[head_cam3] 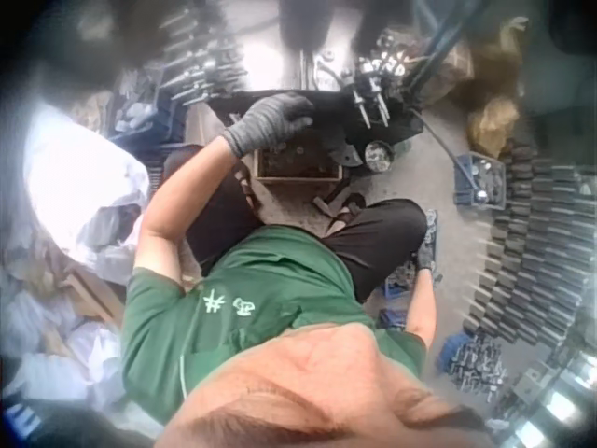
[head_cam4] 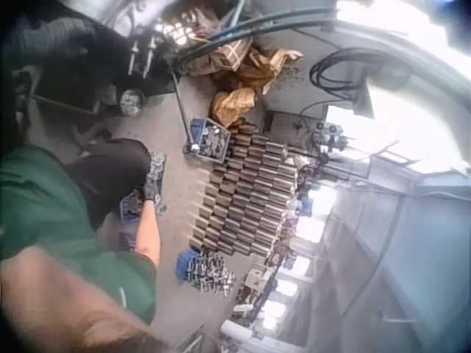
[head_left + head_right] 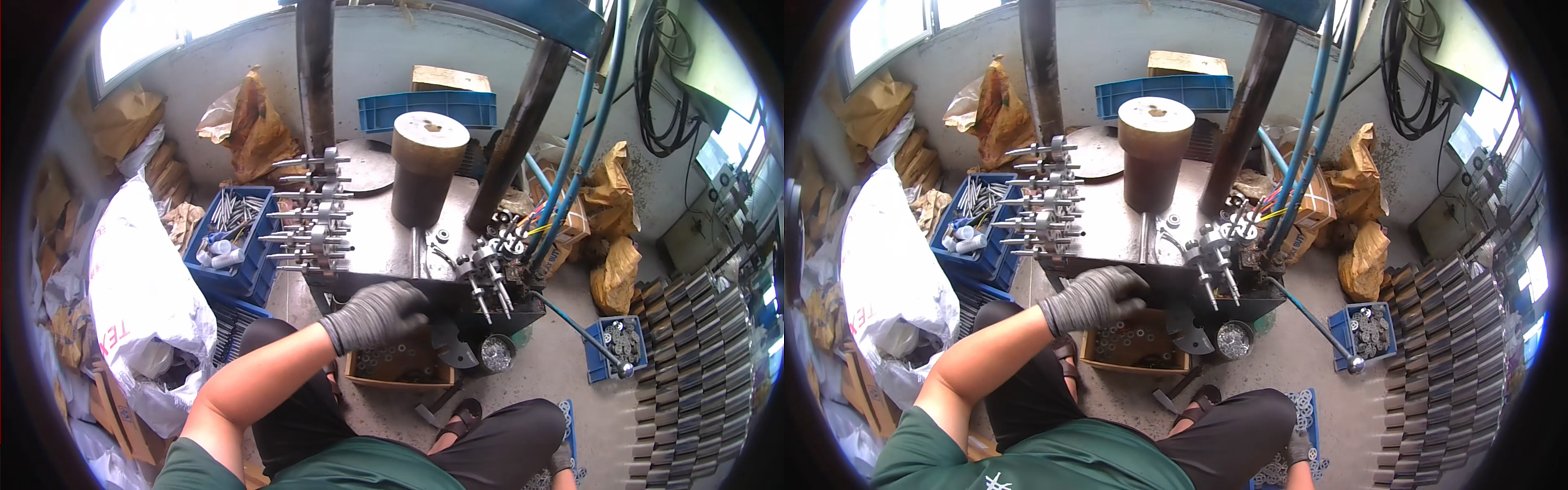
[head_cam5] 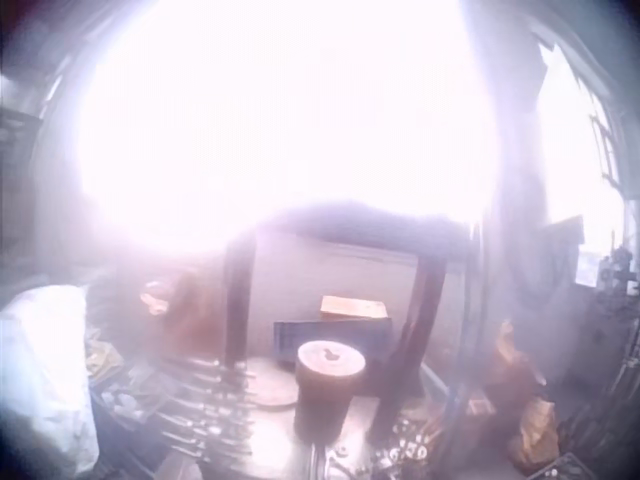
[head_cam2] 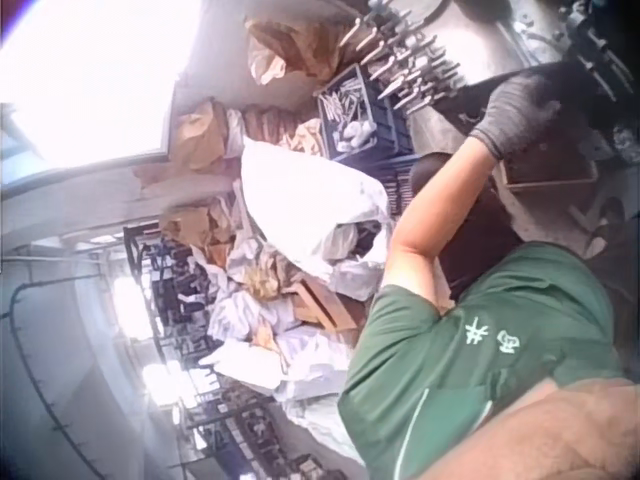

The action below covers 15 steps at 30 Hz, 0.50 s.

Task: Operates a manual press machine to assemble metal mechanical parts.

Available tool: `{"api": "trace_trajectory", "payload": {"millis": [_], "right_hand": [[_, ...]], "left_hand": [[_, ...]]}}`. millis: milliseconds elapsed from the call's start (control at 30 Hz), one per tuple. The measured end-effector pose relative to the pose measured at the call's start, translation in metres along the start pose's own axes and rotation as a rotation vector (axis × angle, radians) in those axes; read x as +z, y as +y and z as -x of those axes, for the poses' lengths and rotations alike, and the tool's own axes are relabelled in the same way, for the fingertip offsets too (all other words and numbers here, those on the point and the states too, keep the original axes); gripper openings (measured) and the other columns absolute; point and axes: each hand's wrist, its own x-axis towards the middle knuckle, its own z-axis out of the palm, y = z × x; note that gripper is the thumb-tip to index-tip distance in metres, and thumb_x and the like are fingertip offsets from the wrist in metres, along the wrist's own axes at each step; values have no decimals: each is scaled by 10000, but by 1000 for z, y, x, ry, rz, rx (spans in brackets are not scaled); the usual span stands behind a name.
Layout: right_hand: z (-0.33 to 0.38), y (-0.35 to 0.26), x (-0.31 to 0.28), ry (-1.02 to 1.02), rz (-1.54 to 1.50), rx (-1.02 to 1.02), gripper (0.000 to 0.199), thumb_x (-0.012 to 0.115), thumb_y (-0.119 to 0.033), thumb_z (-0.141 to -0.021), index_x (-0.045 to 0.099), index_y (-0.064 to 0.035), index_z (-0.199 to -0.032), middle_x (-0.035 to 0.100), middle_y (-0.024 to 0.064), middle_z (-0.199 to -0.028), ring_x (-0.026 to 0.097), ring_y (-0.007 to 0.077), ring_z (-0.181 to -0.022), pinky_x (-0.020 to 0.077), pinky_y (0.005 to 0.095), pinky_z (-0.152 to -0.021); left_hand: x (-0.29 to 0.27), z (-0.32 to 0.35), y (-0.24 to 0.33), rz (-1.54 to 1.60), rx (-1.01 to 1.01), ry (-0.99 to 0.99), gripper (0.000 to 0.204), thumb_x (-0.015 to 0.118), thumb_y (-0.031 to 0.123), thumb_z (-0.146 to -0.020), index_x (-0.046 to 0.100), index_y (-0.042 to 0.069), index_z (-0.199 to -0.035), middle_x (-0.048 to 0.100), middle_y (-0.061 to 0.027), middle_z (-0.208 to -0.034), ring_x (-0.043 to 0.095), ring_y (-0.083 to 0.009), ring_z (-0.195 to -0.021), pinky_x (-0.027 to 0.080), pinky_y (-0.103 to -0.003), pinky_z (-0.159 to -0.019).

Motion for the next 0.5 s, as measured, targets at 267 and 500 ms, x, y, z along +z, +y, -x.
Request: {"api": "trace_trajectory", "payload": {"millis": [267, 500], "right_hand": [[79, -427, -107, -425, -353, -431, 369, 728, -244, -893, 588, -32, -1161, 680, 67, -881, 643, 139, -784, 538, 285, -672], [162, -588, -95, -808, -629, -748, 638, 815, -17, -784, 522, -68, -1348, 660, 60, -1193, 639, 143, -1085, 539, 311, -947]], "left_hand": [[79, 23, -12, 233, -115, -184, 359, 675, 278, -946, 703, 40, -1214, 692, -185, -1176, 683, -339, -1105, 532, -412, -991], [96, 17, 8, 508, -57, -140, 351, 644, 350, -985, 719, 68, -1181, 712, -181, -1097, 687, -357, -1029, 534, -446, -938]]}}
